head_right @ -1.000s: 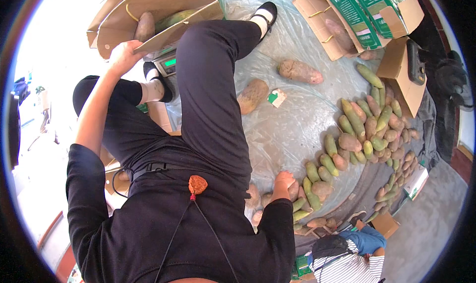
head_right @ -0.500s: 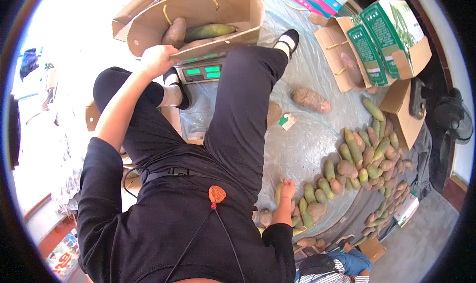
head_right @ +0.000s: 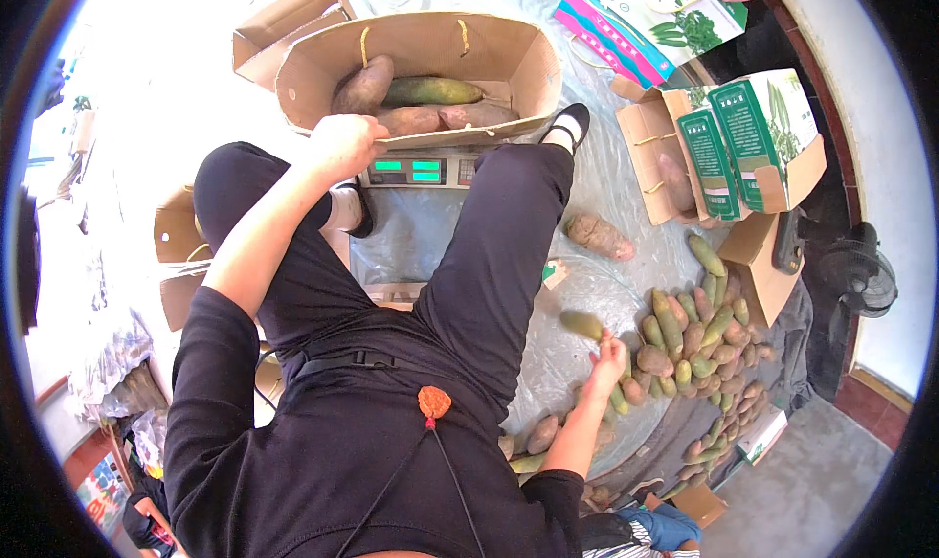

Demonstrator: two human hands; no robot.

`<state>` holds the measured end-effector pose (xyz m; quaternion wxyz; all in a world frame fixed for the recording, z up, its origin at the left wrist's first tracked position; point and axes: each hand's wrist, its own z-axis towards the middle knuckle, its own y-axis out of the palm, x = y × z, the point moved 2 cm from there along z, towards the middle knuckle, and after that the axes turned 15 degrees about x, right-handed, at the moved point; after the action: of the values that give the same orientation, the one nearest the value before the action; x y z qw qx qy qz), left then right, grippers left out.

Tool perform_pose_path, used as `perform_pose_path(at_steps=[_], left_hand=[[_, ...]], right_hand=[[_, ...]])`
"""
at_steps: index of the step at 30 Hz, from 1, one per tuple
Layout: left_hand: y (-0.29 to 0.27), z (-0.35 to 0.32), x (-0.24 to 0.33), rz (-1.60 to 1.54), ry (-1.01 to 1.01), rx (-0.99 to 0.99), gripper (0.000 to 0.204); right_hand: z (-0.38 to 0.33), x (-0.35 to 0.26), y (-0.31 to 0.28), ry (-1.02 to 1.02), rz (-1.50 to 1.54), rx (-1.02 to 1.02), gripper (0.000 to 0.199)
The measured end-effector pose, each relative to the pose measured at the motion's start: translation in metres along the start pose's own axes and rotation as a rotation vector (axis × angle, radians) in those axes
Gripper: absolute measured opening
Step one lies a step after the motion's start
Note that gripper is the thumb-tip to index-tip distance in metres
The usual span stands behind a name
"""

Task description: Sort and weigh green produce, then place it into cardboard boxes for shipping.

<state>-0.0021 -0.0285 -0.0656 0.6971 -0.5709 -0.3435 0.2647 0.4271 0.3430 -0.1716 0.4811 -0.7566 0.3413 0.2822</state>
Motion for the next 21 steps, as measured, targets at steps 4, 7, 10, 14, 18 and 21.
perform_pose_path(at_steps=[4,7,10,14,18,21], left_hand=[[0.001,0.003,-0.002,-0.011,-0.023,0.003,0.013],[0.0,0.001,-0.004,0.006,-0.021,-0.02,0.011],[-0.001,0.002,-0.004,0.018,-0.027,-0.047,0.011],[0.001,0.004,-0.005,0.039,-0.044,-0.091,0.012],[0.003,0.003,-0.006,0.039,-0.052,-0.098,0.013],[0.002,0.004,-0.004,0.04,-0.028,-0.063,0.013]], right_hand=[[-0.015,-0.118,0.032,-0.217,0.237,0.009,0.02],[-0.018,-0.211,0.051,-0.383,0.33,-0.076,0.018],[-0.029,-0.295,0.063,-0.54,0.462,-0.251,0.013],[-0.064,-0.375,0.087,-0.665,0.568,-0.542,0.012],[-0.103,-0.419,0.13,-0.632,0.637,-0.796,0.014],[-0.113,-0.422,0.177,-0.547,0.628,-0.892,0.014]])
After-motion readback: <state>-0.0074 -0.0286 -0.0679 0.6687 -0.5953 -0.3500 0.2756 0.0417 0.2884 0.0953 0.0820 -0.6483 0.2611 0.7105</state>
